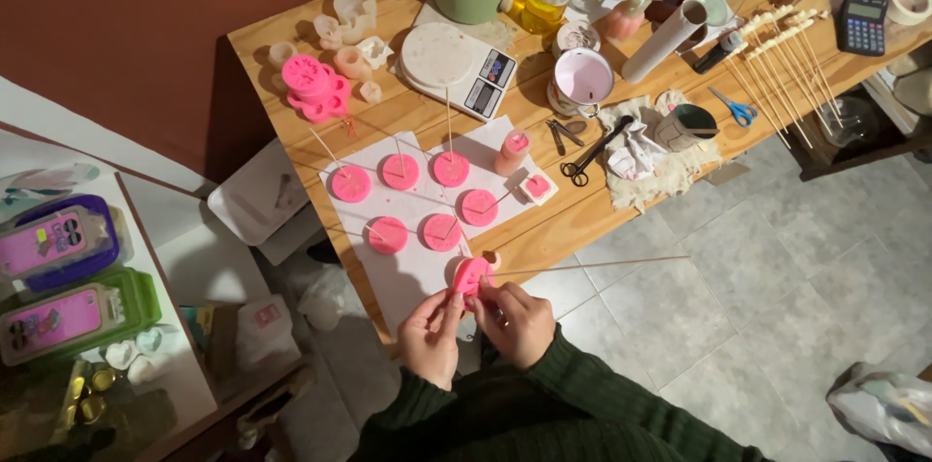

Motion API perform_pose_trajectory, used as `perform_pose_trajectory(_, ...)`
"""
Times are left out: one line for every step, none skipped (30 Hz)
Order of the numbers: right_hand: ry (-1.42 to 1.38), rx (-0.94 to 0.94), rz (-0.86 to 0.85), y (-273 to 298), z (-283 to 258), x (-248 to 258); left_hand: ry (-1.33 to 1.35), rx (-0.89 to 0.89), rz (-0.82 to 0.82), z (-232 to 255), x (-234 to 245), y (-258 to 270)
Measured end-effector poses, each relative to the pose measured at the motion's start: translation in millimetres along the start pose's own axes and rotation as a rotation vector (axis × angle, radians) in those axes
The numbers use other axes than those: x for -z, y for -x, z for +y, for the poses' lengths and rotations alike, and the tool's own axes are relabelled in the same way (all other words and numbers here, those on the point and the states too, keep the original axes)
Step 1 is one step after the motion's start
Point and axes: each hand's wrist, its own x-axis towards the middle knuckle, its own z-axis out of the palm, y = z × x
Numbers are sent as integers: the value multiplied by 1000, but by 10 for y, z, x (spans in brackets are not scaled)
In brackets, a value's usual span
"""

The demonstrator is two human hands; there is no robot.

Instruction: Preparing silicone candle molds by inserting wicks and securing them with wooden sticks.

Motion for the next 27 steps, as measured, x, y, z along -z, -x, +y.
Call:
perform_pose_trajectory(1, -2, 0, 17, 27, -5, -1, 2, -1, 0, -10, 2)
perform_pose_trajectory(23, 26, -1, 36, 53, -8, -34, -16, 8, -1, -20, 8)
perform_pose_trajectory(46, 55, -2, 57, 79, -9, -67, -35, 18, -2, -30, 15)
perform_pose_trajectory(49, 52, 0, 48, 72, -12, -67, -33, 14, 32, -44, 10)
perform_pose_trajectory(23, 12, 23, 41, 65, -14, -61, 16, 30, 65, -58, 5)
perform_pose_trajectory(-4, -29, 47, 36, 59, -17, -55, 66, 46, 97, -70, 2)
perform_pose_trajectory(-1, -30, 48, 22, 70, -2, -55, 68, 43, 107, -85, -13)
perform_pose_trajectory(-40, -55, 24, 19, 71, 15, -67, 80, 55, 121, -90, -17)
perform_pose_trajectory(-80, -79, 2, 17, 71, 31, -78, 93, 66, 136, -95, -20)
perform_pose_trajectory(-78, -79, 4, -1, 44, 58, -78, 92, 63, 130, -95, -39)
perform_pose_trajectory(-131, -91, 13, -18, 14, 84, -57, 101, 65, 126, -93, -58)
perform_pose_trajectory(-184, -103, 18, -31, -21, 114, -36, 111, 70, 123, -87, -65)
perform_pose_trajectory(-184, -103, 17, -23, -4, 154, -35, 111, 71, 124, -89, -87)
perform_pose_trajectory(-281, -138, -14, -15, 12, 188, 1, 125, 81, 127, -85, -111)
perform_pose_trajectory(-378, -172, -46, -7, 28, 222, 36, 139, 92, 130, -81, -136)
perform_pose_trajectory(-379, -171, -49, 50, 112, 222, 38, 139, 95, 133, -67, -155)
perform_pose_trajectory(-566, -411, -87, 107, 196, 222, 74, 180, 115, 135, -53, -175)
perform_pose_trajectory(-748, -653, -124, 163, 284, 224, 111, 220, 135, 133, -42, -196)
perform_pose_trajectory(-747, -652, -127, 184, 528, 156, 114, 220, 138, 198, -46, -172)
perform_pose_trajectory(-843, -845, -96, 204, 776, 95, 119, 224, 127, 260, -57, -147)
perform_pose_trajectory(-935, -1039, -61, 224, 1027, 35, 124, 228, 116, 320, -71, -121)
perform_pose_trajectory(-932, -1040, -63, 168, 1231, -55, 127, 231, 117, 371, -87, -92)
perform_pose_trajectory(-991, -1103, -57, 113, 1439, -141, 119, 238, 107, 421, -107, -63)
perform_pose_trajectory(-1051, -1163, -49, 48, 1652, -231, 110, 243, 95, 473, -132, -43)
perform_pose_trajectory(-1049, -1163, -49, 43, 1880, -376, 112, 243, 94, 428, -108, -37)
perform_pose_trajectory(-856, -1146, -105, 28, 2109, -528, 106, 201, 64, 384, -84, -33)
perform_pose_trajectory(-664, -1123, -159, 10, 2338, -681, 100, 158, 34, 342, -60, -31)
